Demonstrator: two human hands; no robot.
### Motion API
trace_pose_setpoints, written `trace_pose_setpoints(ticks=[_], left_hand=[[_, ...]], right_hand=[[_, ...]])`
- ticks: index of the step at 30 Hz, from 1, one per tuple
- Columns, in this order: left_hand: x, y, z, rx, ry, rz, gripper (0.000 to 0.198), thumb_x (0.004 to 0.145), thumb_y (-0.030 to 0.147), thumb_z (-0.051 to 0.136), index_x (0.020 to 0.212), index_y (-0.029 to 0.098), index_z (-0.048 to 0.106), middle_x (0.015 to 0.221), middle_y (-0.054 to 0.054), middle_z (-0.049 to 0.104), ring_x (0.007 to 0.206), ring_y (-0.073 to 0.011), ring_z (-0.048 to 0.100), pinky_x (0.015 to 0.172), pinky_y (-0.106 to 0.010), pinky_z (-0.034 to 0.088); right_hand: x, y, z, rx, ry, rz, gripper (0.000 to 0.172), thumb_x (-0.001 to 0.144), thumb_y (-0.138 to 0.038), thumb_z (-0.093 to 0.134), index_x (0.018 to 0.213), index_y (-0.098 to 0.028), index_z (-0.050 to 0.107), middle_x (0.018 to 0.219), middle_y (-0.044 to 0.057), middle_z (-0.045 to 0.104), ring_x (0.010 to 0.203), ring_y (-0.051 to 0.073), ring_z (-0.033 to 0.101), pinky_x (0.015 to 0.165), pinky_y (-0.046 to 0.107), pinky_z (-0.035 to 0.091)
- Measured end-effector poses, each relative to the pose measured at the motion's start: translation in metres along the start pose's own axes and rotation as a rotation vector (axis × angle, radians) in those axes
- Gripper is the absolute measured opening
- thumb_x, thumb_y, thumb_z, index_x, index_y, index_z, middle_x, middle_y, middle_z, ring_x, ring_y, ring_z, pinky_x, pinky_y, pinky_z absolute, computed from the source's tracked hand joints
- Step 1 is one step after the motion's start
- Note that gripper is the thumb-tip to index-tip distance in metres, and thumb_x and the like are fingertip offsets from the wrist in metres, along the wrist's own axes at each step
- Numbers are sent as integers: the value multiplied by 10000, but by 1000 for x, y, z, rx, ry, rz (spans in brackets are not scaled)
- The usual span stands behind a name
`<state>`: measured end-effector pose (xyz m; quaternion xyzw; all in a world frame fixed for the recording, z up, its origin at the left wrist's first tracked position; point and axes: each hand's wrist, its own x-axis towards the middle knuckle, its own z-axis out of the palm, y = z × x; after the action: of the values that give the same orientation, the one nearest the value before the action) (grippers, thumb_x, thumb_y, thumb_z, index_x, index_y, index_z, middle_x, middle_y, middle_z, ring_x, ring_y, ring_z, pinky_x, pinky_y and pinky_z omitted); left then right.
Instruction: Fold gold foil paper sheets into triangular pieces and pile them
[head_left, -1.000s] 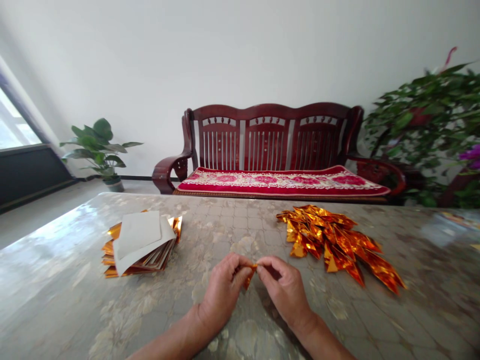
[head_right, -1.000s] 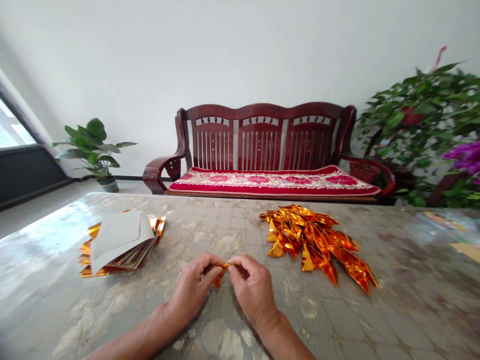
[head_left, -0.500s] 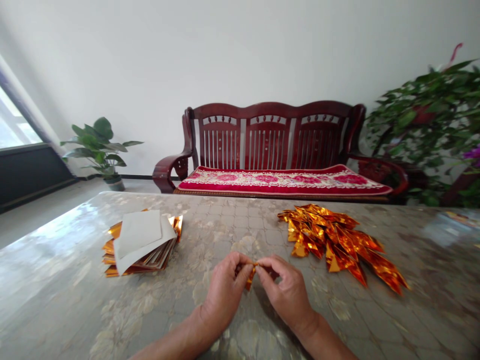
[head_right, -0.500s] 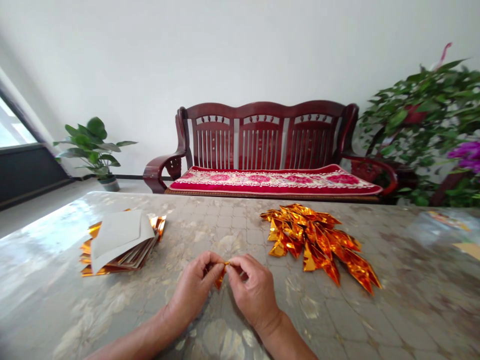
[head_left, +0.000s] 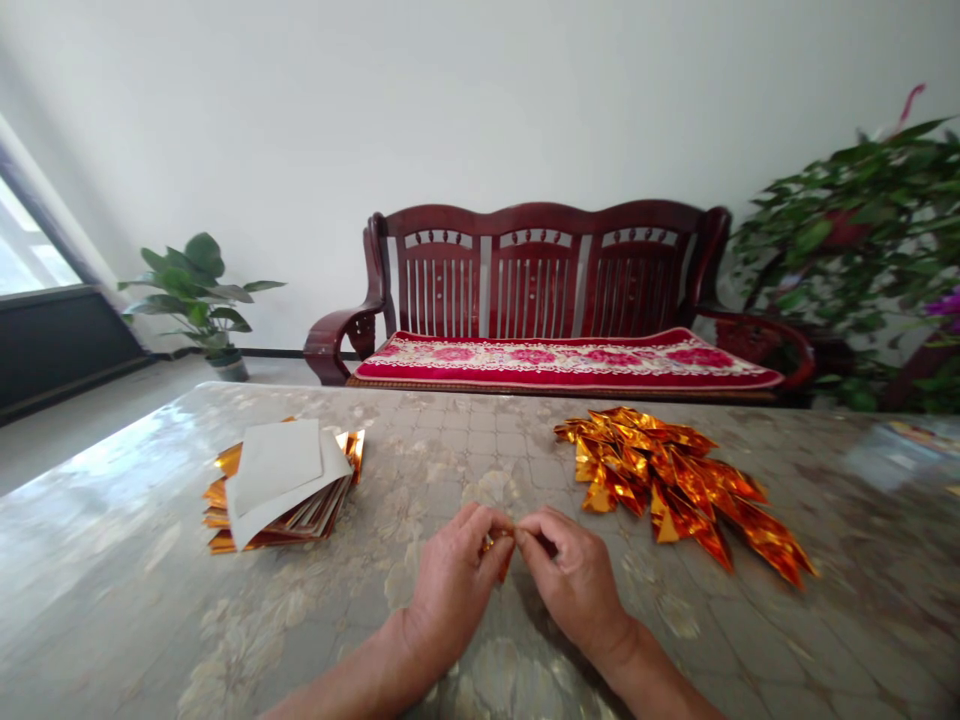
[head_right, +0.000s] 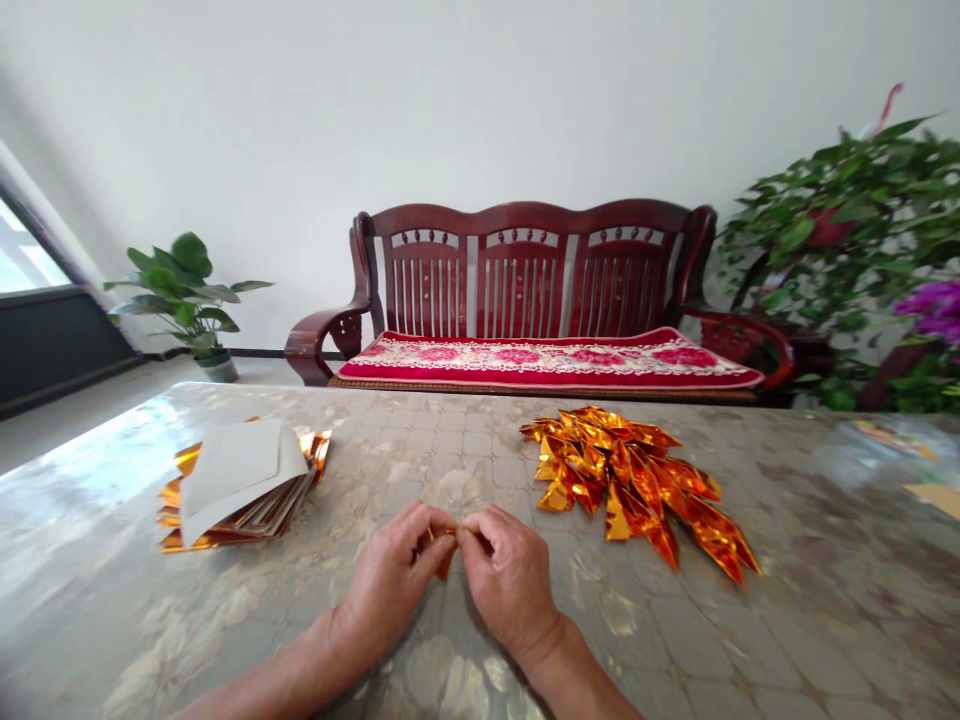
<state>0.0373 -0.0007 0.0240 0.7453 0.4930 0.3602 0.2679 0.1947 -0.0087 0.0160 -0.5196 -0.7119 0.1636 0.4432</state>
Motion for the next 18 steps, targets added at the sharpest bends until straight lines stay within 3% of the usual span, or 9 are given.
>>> trace_pose_setpoints(ticks=[10, 14, 18], left_hand=[[6, -6, 3, -68, -3, -154, 139, 859, 259, 525, 749, 202, 588, 620, 37, 623, 575, -128, 555, 569, -221, 365], [10, -6, 3, -235, -46, -250, 158, 867, 276, 499, 741, 200, 559, 567, 42, 623, 527, -128, 562, 532, -214, 378], [11, -6, 3, -326, -50, -247, 136, 858, 265, 501, 750, 196, 548, 558, 45, 616, 519, -123, 569, 516, -203, 379]], right_hand=[[4, 5, 6, 492, -113, 303, 348, 886, -440, 532, 641, -194, 541, 584, -37, 486, 579, 131, 476, 537, 216, 392], [6, 6, 6, 480, -117, 303, 334, 887, -459, 540, 704, -186, 599, 614, -31, 503, 601, 136, 482, 551, 220, 395], [7, 7, 6, 407, -57, 208, 323, 882, -428, 560, 686, -181, 632, 659, -7, 557, 648, 150, 521, 593, 229, 417]])
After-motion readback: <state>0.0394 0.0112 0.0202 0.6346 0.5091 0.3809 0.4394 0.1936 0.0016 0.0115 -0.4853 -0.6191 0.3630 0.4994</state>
